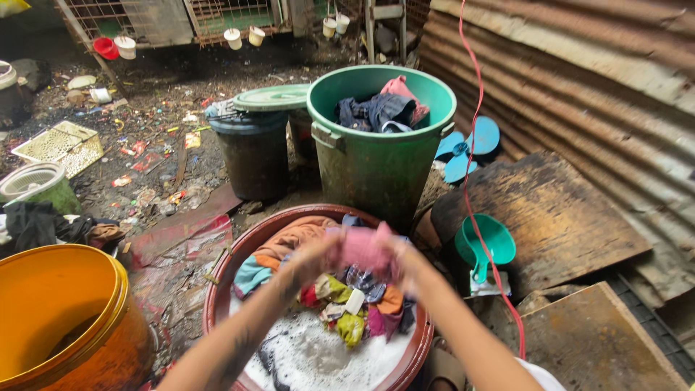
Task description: The person washes clothes by hand in a basin of soapy water, scrubbing and rinsing a black garment and a pink garment.
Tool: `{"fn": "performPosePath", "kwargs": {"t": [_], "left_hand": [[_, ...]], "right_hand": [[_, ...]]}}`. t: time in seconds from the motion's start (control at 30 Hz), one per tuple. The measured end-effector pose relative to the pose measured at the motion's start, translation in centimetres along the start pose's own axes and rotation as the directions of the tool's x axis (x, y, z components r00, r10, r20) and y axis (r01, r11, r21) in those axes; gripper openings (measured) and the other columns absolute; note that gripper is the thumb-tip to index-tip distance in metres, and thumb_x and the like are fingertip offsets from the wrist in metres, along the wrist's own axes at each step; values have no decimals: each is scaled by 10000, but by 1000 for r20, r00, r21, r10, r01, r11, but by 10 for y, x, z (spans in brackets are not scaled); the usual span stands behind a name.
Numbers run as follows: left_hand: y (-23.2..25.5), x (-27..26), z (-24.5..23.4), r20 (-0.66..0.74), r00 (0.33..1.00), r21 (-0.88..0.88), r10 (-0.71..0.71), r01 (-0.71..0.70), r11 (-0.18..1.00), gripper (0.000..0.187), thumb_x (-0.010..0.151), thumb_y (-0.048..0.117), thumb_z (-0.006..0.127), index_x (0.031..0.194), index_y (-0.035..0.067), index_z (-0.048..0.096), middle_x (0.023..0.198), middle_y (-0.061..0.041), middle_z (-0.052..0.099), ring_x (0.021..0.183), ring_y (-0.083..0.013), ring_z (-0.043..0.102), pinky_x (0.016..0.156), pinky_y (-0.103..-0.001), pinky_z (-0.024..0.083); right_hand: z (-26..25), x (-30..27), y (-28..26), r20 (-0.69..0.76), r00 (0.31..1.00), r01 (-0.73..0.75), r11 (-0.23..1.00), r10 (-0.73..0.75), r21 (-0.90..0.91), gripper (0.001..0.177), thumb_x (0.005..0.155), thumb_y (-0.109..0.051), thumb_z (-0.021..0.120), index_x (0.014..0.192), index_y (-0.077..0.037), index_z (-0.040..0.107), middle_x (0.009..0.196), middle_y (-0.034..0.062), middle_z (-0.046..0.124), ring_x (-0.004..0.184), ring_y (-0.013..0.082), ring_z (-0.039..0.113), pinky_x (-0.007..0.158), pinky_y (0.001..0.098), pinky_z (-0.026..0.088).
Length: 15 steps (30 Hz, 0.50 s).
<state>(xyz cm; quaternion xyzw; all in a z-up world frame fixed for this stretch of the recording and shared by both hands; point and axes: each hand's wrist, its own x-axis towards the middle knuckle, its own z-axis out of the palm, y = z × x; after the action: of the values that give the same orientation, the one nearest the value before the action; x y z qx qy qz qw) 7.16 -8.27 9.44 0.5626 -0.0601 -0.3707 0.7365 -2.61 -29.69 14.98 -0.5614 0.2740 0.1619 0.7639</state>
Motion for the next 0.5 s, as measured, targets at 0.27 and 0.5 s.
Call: {"fn": "performPosePath", "kwargs": {"t": [0.27,0.5], "left_hand": [[195,35,73,-397,832,75,389,-393,917,302,884,220,656,1128,201,479,993,-37,516,892,-148,542,777,-426,626],[-34,33,-92,109,988,929,107,-140,342,319,908,348,611,900,52,729,763,-93,684,717,-212,645,722,-390,531]], "right_hand": [[6,-36,-168,127,933,288,912,-335,292,764,948,-644,449,1411,-37,408,1351,278,599,1145,444,687,938,530,589],[-7,26,14,370,909,402,646,-193,-649,531,897,-443,623,1262,-60,667,1165,146,747,1008,296,728,856,438,582]]}}
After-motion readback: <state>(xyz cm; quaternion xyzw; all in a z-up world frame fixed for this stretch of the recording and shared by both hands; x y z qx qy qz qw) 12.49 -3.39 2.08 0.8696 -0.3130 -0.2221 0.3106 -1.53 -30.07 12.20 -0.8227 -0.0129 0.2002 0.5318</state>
